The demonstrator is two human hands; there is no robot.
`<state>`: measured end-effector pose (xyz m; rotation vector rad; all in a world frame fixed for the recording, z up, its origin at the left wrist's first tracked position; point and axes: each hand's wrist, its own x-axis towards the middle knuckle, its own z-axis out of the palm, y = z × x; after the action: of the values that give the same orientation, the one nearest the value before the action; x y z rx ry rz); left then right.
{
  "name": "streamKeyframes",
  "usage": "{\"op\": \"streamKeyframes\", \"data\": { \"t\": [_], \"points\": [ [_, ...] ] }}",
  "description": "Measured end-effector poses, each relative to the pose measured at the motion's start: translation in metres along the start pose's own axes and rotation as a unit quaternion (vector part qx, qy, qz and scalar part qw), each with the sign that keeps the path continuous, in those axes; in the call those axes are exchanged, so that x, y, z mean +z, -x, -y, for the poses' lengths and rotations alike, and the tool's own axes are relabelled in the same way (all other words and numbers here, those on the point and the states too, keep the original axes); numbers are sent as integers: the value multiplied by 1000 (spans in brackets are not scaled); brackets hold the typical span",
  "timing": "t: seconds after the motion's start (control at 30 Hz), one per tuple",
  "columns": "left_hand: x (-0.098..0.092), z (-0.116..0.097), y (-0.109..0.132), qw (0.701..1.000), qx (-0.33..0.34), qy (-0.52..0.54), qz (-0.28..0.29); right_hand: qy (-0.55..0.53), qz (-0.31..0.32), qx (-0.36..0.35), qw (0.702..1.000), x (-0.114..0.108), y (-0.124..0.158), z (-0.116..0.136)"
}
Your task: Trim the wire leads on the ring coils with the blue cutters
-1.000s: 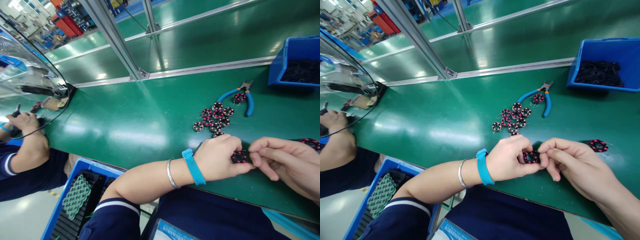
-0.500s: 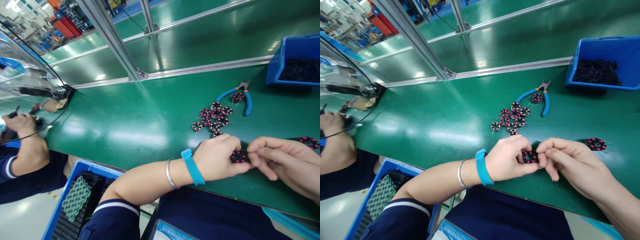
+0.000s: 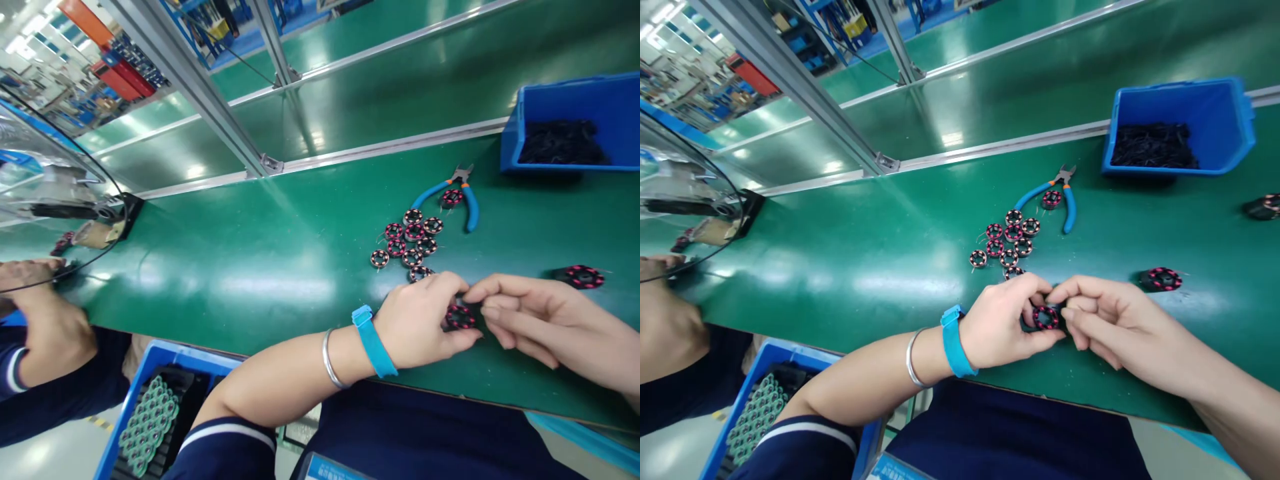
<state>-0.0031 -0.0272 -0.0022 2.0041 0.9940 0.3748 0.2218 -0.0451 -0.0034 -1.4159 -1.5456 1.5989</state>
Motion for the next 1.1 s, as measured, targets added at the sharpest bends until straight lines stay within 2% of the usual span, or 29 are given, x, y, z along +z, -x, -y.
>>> {"op": "streamKeyframes", "data": {
  "t": [0.1, 0.17, 0.27, 0.47, 0.9, 1.1],
  "points": [
    [0, -2, 2, 1000, -9, -19, -1, 57, -69, -87, 992, -7, 8, -2],
    [1, -2, 3, 999, -3, -32, 0, 123, -118, -174, 970, -9, 12, -4],
    [3, -2, 4, 999, -1, -45, 0, 196, -122, -261, 937, -7, 12, -6],
    [4, 1, 7, 998, 8, -58, -15, 203, -95, -280, 933, -2, 6, -6],
    [5, 5, 12, 999, 16, -40, -23, 288, -132, -390, 865, 5, -4, -26],
    [4, 6, 13, 999, 11, -36, -27, 272, -138, -381, 873, 9, 0, -24]
  ]
}}
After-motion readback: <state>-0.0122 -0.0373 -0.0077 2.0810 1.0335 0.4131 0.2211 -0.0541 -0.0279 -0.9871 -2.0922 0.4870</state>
